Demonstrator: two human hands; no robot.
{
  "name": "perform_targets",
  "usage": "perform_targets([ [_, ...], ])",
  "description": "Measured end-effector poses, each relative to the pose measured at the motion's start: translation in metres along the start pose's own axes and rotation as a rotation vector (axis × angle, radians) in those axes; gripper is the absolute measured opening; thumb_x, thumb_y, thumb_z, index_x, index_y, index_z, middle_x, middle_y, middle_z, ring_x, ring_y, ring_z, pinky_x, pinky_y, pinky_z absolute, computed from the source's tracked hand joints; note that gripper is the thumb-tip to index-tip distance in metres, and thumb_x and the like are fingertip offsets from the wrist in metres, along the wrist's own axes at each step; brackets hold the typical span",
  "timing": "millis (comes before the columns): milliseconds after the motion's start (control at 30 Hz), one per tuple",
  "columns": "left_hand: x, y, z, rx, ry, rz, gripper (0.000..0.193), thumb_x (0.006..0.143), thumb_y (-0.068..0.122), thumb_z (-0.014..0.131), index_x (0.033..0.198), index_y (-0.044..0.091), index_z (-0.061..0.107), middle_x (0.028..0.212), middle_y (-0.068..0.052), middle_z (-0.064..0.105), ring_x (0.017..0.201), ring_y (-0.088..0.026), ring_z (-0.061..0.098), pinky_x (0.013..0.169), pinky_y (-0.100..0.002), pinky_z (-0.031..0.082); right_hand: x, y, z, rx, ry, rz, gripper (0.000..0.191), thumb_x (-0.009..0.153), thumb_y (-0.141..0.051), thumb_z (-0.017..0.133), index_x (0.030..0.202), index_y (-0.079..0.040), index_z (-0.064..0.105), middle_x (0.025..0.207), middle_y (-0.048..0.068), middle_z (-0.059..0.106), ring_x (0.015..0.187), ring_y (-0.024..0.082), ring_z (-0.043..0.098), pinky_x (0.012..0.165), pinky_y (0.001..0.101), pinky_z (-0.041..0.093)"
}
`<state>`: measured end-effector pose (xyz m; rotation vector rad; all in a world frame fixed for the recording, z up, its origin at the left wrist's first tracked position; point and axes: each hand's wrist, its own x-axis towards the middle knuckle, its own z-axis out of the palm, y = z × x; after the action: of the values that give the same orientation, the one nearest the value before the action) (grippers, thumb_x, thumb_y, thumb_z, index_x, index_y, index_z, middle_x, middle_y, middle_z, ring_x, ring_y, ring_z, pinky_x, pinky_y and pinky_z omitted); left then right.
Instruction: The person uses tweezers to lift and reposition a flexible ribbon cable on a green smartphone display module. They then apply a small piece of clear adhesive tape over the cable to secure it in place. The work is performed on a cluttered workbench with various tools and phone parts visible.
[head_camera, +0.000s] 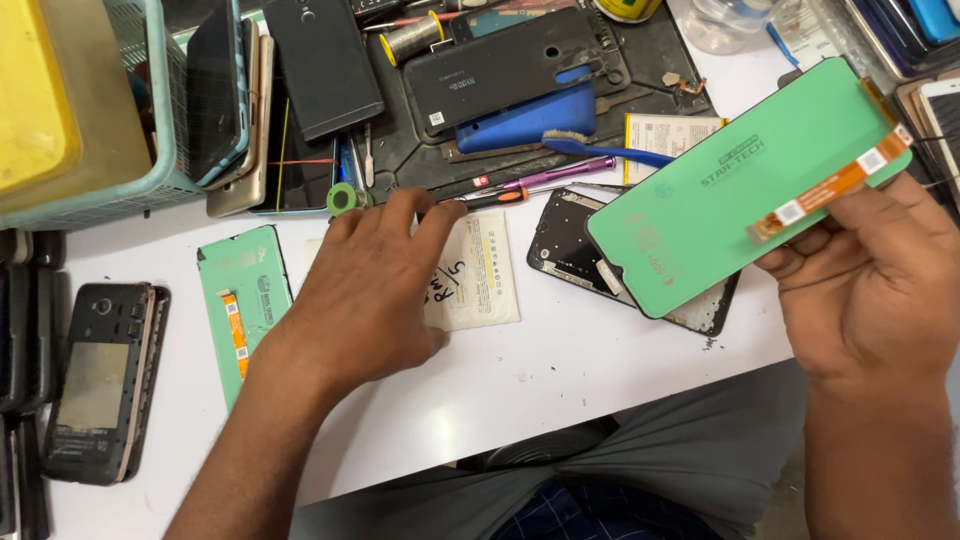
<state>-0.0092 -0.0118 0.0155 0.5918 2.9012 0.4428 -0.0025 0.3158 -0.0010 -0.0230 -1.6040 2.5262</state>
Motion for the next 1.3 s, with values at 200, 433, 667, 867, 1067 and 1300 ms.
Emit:
perform_targets([
  [200, 0.004, 0.006, -0.004, 0.033, -0.107, -0.062, 0.107, 0.051, 0.01, 0.085, 0.149, 0.014, 0.043, 0.142, -0.017, 0.048, 0.12, -0.033, 0.053, 0.105, -0.048, 0.035, -0.001, -0.002, -0.005, 0.019, 0.001, 0.014, 0.031, 0.11, 0.0, 0.038, 0.124, 0.01, 0.063, 0.106, 0.022, 0.072, 0.09, 0.025, 0.074, 0.078, 0.0374, 0.063],
  [433, 0.008, 0.008, -0.003, 0.04, 0.017, 0.041, 0.108, 0.044, 0.018, 0.09, 0.141, 0.01, 0.044, 0.136, -0.018, 0.049, 0.121, -0.036, 0.053, 0.105, -0.052, 0.034, -0.002, -0.002, -0.009, 0.051, 0.009, 0.0, 0.024, 0.111, 0.0, 0.045, 0.124, 0.009, 0.063, 0.104, 0.02, 0.072, 0.09, 0.025, 0.073, 0.073, 0.0344, 0.061],
  [667, 0.01, 0.01, -0.004, 0.055, -0.136, -0.098, 0.118, 0.048, 0.018, 0.09, 0.154, 0.02, 0.037, 0.147, -0.013, 0.045, 0.12, -0.033, 0.053, 0.104, -0.046, 0.036, -0.004, -0.001, -0.02, 0.048, 0.019, 0.001, 0.022, 0.112, -0.002, 0.048, 0.124, 0.009, 0.063, 0.103, 0.019, 0.073, 0.088, 0.024, 0.073, 0.075, 0.0342, 0.06],
  [867, 0.007, 0.006, 0.0, 0.012, -0.12, -0.042, 0.125, 0.045, 0.023, 0.094, 0.155, 0.019, 0.035, 0.148, -0.017, 0.043, 0.127, -0.036, 0.051, 0.103, -0.049, 0.036, -0.004, 0.0, -0.022, 0.064, 0.027, 0.0, 0.024, 0.109, 0.0, 0.047, 0.124, 0.011, 0.061, 0.105, 0.022, 0.072, 0.09, 0.027, 0.075, 0.078, 0.0396, 0.063],
  [1067, -0.003, 0.003, 0.006, -0.031, -0.015, 0.08, 0.126, 0.044, 0.03, 0.095, 0.154, 0.013, 0.037, 0.144, -0.021, 0.046, 0.127, -0.037, 0.051, 0.106, -0.052, 0.034, -0.005, 0.004, -0.02, 0.066, 0.045, 0.021, 0.022, 0.113, -0.003, 0.049, 0.124, 0.01, 0.062, 0.105, 0.021, 0.073, 0.09, 0.026, 0.075, 0.078, 0.0376, 0.063],
  [1300, -0.003, 0.008, 0.002, -0.042, -0.129, -0.053, 0.125, 0.045, 0.023, 0.093, 0.156, 0.02, 0.035, 0.148, -0.015, 0.046, 0.127, -0.033, 0.053, 0.102, -0.047, 0.036, -0.007, 0.009, -0.019, 0.047, 0.002, 0.004, 0.021, 0.113, -0.002, 0.049, 0.123, 0.01, 0.063, 0.104, 0.021, 0.073, 0.087, 0.024, 0.074, 0.074, 0.0351, 0.061],
])
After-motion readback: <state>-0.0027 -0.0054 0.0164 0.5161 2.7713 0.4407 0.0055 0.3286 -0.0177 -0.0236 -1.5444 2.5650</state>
